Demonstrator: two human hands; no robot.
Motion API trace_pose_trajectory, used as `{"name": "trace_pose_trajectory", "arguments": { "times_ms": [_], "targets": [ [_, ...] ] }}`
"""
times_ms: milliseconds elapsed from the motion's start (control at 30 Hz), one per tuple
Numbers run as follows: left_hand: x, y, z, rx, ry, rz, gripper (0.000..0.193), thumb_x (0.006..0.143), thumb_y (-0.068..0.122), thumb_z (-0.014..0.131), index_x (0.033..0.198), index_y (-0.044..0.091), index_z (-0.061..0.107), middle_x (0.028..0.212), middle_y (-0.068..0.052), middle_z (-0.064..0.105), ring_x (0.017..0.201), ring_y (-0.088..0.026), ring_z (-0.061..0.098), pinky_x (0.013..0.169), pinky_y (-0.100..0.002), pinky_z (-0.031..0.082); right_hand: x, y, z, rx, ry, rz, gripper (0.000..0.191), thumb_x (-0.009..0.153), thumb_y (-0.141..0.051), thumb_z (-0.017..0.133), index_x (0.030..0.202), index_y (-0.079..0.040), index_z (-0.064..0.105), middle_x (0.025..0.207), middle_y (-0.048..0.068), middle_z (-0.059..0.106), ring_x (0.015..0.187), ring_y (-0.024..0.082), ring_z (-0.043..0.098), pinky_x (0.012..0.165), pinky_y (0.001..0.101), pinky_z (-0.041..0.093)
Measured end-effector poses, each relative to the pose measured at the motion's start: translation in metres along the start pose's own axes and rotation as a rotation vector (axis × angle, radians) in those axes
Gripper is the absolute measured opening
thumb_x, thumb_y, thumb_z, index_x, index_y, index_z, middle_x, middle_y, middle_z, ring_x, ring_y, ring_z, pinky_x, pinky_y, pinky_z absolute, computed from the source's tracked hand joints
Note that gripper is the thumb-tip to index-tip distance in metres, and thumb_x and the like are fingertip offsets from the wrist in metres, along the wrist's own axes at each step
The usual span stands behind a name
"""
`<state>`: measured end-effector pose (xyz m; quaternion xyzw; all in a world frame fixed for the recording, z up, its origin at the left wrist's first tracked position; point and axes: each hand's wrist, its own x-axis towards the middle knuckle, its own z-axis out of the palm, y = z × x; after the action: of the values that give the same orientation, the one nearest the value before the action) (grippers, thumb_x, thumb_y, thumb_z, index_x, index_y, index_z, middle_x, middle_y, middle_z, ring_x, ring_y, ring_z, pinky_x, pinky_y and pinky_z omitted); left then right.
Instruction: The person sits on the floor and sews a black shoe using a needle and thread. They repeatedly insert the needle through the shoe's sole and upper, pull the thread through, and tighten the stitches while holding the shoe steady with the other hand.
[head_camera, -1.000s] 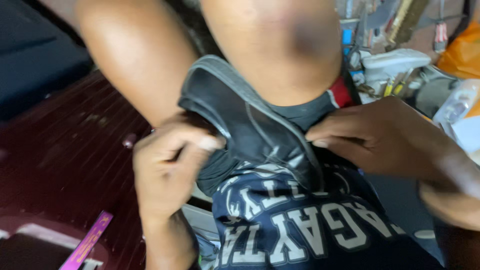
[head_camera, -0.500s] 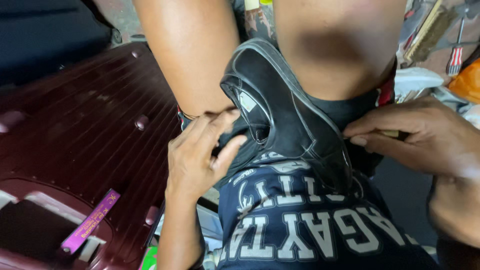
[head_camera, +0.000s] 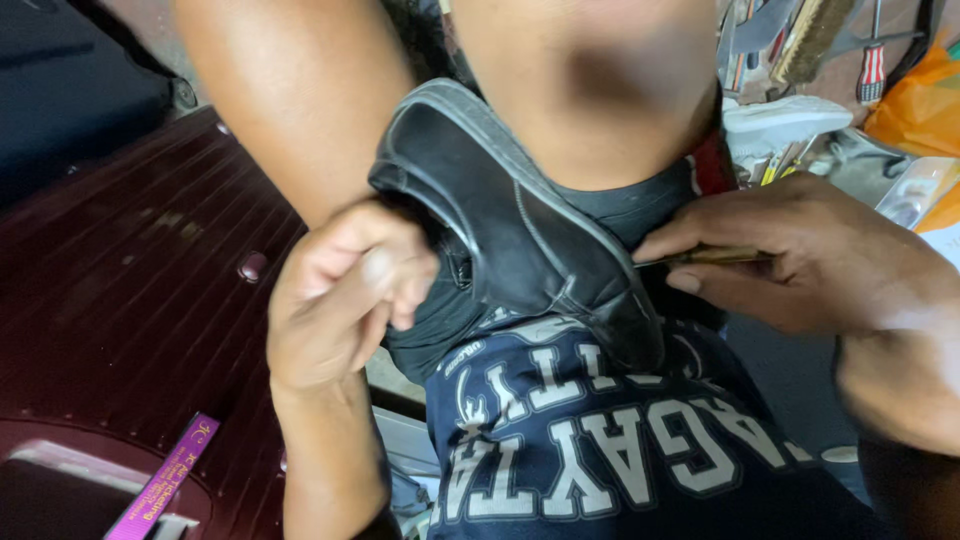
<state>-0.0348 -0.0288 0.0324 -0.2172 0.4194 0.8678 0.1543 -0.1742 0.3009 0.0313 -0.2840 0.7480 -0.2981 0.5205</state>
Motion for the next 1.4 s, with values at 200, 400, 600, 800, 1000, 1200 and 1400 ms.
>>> {"name": "trace_pose_trajectory", "arguments": {
  "times_ms": [200,400,600,800,1000,1200,1400],
  "targets": [
    [0.017,-0.001,0.020,0.961,0.071,-0.070,0.010,0.097,0.005,0.057,0.088,0.000,0.061,0.076,-0.004,0.062,0.069,-0.015,0.061,0.068,-0.031,0.052,0.001,-0.012,0.002,-0.014,-0.017,0.018,0.028,0.090,-0.031,0.069,0.117,-0.026,0.077,0.077,-0.002,0.080,0.062,0.013,0.071,0.053,0.0313,0.055],
    [0.033,0.001,0.024,0.778,-0.116,0.013,0.014,0.090,0.001,0.072,0.105,0.001,0.071,0.104,-0.006,0.076,0.099,-0.017,0.070,0.092,-0.032,0.057,0.001,-0.024,0.002,-0.073,-0.018,0.012,0.031,0.087,-0.032,0.064,0.115,-0.025,0.076,0.086,0.003,0.078,0.055,0.020,0.072,0.047,0.0361,0.055],
    [0.040,-0.004,0.023,0.943,-0.119,-0.148,0.034,0.080,0.009,0.082,0.111,0.000,0.070,0.114,-0.008,0.075,0.109,-0.019,0.069,0.096,-0.035,0.055,-0.006,-0.034,0.012,-0.098,-0.074,0.025,0.036,0.089,-0.026,0.064,0.124,-0.021,0.070,0.083,0.003,0.070,0.049,0.020,0.067,0.042,0.0336,0.052],
    [0.049,-0.009,0.018,1.048,-0.179,-0.234,0.044,0.077,0.014,0.082,0.116,0.000,0.068,0.120,-0.010,0.073,0.112,-0.020,0.066,0.096,-0.035,0.053,-0.010,-0.030,0.027,-0.240,0.162,-0.338,0.030,0.085,-0.012,0.066,0.112,0.003,0.066,0.084,0.011,0.065,0.055,0.021,0.064,0.037,0.0302,0.048],
    [0.051,-0.008,0.021,0.974,-0.174,-0.324,0.040,0.074,0.014,0.083,0.109,0.001,0.070,0.113,-0.008,0.076,0.103,-0.019,0.069,0.089,-0.034,0.056,-0.012,-0.025,0.042,-0.233,0.200,-0.302,0.022,0.087,-0.010,0.067,0.104,0.003,0.064,0.078,0.012,0.064,0.049,0.021,0.061,0.035,0.0329,0.046],
    [0.052,-0.012,0.009,1.030,-0.250,-0.335,0.030,0.077,0.013,0.079,0.103,0.001,0.071,0.105,-0.008,0.077,0.097,-0.020,0.070,0.087,-0.034,0.057,-0.011,-0.027,0.043,-0.165,0.282,-0.271,0.018,0.088,-0.011,0.066,0.103,0.000,0.063,0.086,0.013,0.069,0.063,0.024,0.067,0.047,0.0364,0.050],
    [0.056,-0.016,-0.002,1.189,-0.413,-0.107,0.043,0.080,0.008,0.076,0.120,-0.004,0.066,0.122,-0.017,0.070,0.114,-0.026,0.063,0.098,-0.038,0.049,-0.012,-0.029,0.030,-0.540,0.238,-0.273,0.022,0.088,-0.022,0.066,0.104,-0.007,0.065,0.086,0.009,0.068,0.075,0.024,0.069,0.064,0.0357,0.054]
  ]
}}
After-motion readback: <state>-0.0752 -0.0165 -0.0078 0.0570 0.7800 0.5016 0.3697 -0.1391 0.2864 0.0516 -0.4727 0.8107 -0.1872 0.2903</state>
